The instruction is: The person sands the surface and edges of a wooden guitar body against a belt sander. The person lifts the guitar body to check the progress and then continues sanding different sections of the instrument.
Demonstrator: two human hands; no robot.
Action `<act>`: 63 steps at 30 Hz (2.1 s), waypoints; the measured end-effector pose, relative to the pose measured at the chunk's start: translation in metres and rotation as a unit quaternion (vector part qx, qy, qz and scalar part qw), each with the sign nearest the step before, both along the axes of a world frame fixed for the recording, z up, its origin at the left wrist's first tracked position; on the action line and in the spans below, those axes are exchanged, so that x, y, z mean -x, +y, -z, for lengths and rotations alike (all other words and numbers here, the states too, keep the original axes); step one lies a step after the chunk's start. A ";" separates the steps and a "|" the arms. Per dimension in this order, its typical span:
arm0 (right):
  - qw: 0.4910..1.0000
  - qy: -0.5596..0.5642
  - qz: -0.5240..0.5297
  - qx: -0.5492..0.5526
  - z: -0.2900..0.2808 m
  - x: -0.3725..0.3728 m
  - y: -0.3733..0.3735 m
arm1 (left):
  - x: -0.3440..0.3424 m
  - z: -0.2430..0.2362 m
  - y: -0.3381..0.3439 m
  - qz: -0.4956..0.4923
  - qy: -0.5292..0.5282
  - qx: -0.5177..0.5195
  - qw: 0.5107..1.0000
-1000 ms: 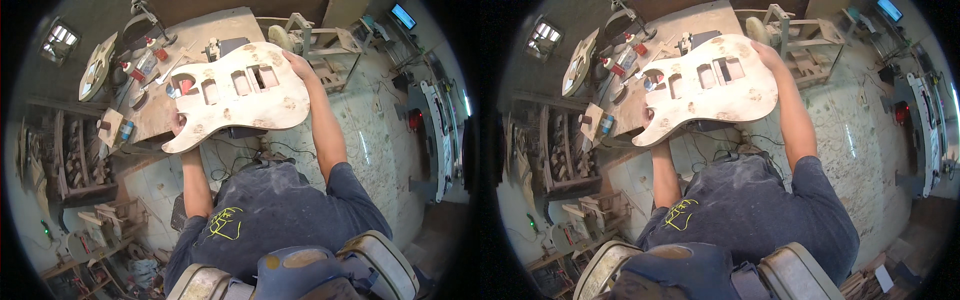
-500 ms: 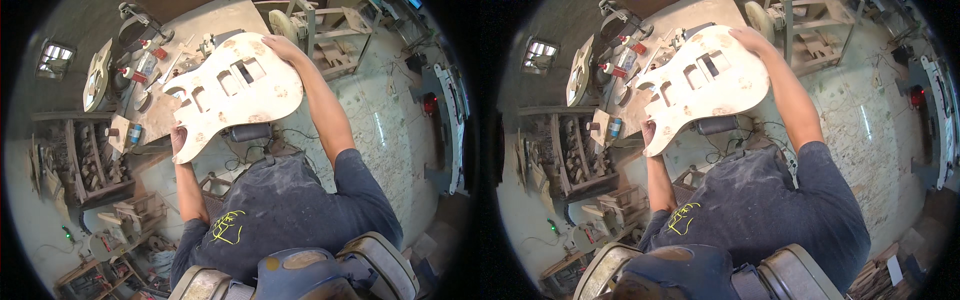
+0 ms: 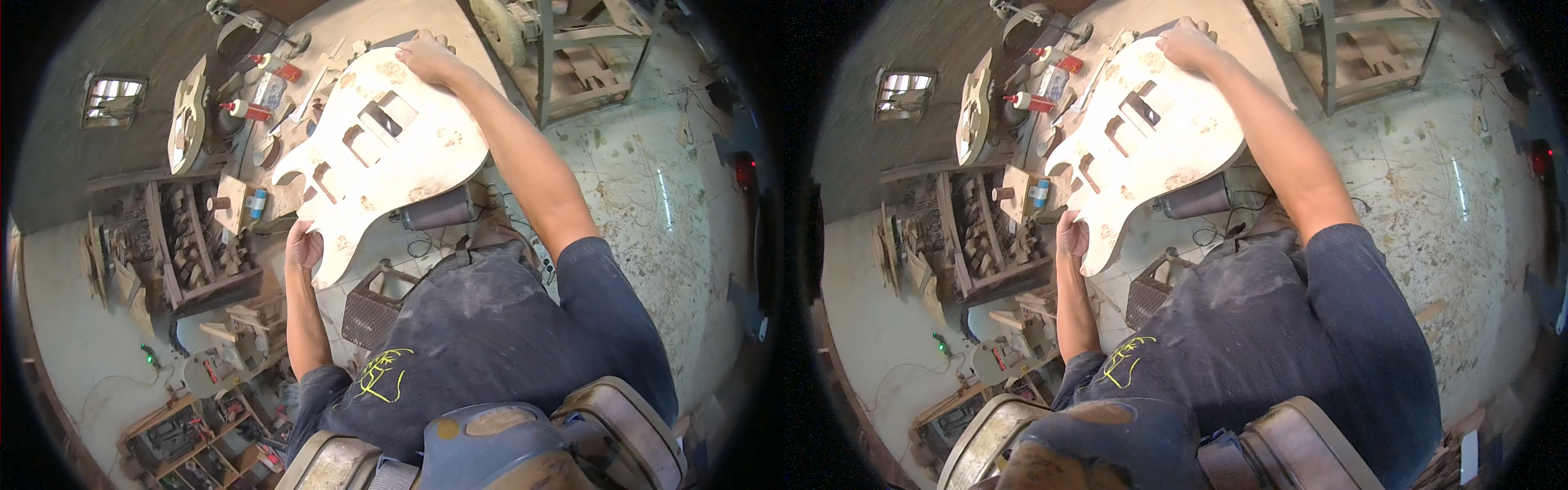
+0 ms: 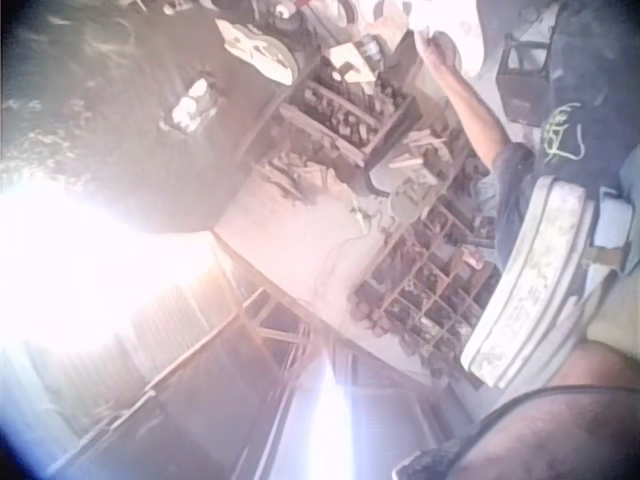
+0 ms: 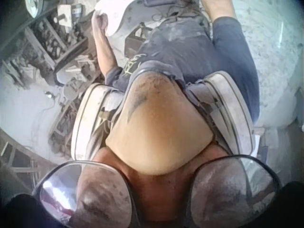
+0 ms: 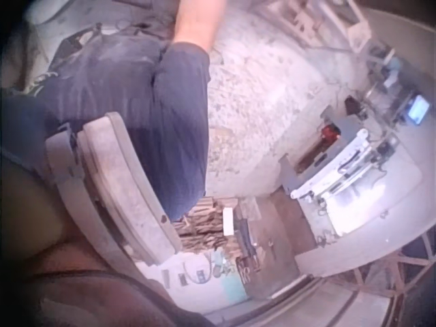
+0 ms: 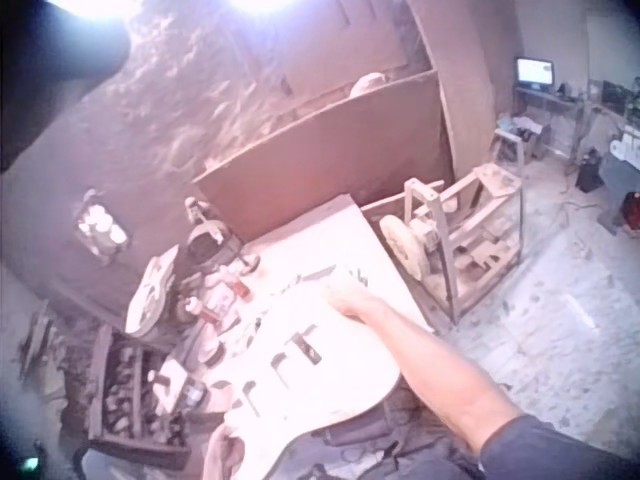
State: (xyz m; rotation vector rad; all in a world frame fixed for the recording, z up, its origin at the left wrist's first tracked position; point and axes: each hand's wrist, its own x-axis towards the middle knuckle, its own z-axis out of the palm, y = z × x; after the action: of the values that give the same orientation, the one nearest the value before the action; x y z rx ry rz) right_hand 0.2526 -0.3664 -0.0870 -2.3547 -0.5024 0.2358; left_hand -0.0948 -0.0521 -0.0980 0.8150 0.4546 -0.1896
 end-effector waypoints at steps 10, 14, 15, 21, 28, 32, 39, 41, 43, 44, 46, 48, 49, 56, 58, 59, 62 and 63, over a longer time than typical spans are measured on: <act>0.998 -0.036 -0.038 0.018 -0.013 0.015 0.022 | -0.025 -0.060 -0.032 -0.071 0.036 -0.171 0.982; 0.997 -0.068 -0.009 -0.022 -0.003 0.014 0.028 | -0.021 -0.053 -0.014 -0.068 0.041 -0.193 0.978; 0.997 -0.076 -0.007 -0.028 -0.005 0.015 0.030 | -0.017 -0.045 -0.006 -0.068 0.042 -0.192 0.978; 0.995 -0.098 -0.022 0.004 -0.001 0.013 0.031 | -0.025 -0.049 -0.023 -0.088 0.034 -0.196 0.976; 0.992 -0.099 -0.083 0.003 -0.003 0.008 0.040 | -0.007 -0.049 -0.039 -0.107 0.035 -0.237 0.965; 0.986 -0.102 -0.133 -0.009 -0.012 0.011 0.052 | 0.007 -0.050 -0.042 -0.109 0.026 -0.235 0.965; 0.962 -0.198 -0.182 0.041 0.038 -0.020 0.061 | 0.007 -0.046 -0.043 -0.113 -0.020 -0.222 0.968; 0.972 -0.168 -0.161 0.024 0.010 0.005 0.060 | 0.013 -0.044 -0.039 -0.119 -0.018 -0.215 0.969; 0.982 -0.137 -0.131 0.009 -0.022 0.023 0.051 | 0.012 -0.045 -0.040 -0.128 -0.017 -0.219 0.967; 0.980 -0.123 -0.149 0.037 -0.033 0.027 0.044 | 0.010 -0.045 -0.041 -0.133 -0.013 -0.227 0.965; 0.978 -0.111 -0.162 0.070 -0.036 0.028 0.036 | 0.004 -0.044 -0.040 -0.114 -0.007 -0.236 0.965; 0.992 -0.093 -0.063 0.055 -0.026 0.026 0.030 | -0.006 -0.045 -0.038 -0.092 -0.004 -0.247 0.965; 0.992 -0.094 -0.063 0.058 -0.030 0.028 0.028 | -0.008 -0.047 -0.038 -0.078 0.004 -0.268 0.960; 0.998 -0.038 0.023 0.044 -0.024 0.035 0.000 | -0.031 -0.044 -0.030 -0.010 0.016 -0.295 0.955; 0.998 -0.045 0.021 0.049 -0.021 0.031 -0.012 | -0.042 -0.042 -0.025 0.008 0.017 -0.284 0.959; 1.000 0.000 0.004 0.003 -0.022 0.029 -0.018 | -0.047 -0.040 -0.022 0.023 0.021 -0.275 0.961; 0.998 0.041 0.000 -0.039 -0.021 0.030 -0.038 | -0.062 -0.044 -0.027 0.044 0.011 -0.277 0.960; 0.998 0.040 0.013 -0.037 -0.020 0.032 -0.044 | -0.067 -0.046 -0.030 0.056 0.009 -0.285 0.957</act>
State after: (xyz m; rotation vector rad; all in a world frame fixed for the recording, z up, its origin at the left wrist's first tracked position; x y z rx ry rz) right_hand 0.2205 -0.4108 -0.0669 -2.2692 -0.4348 0.2937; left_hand -0.0280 -0.0821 -0.0515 1.4093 0.4860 -0.1725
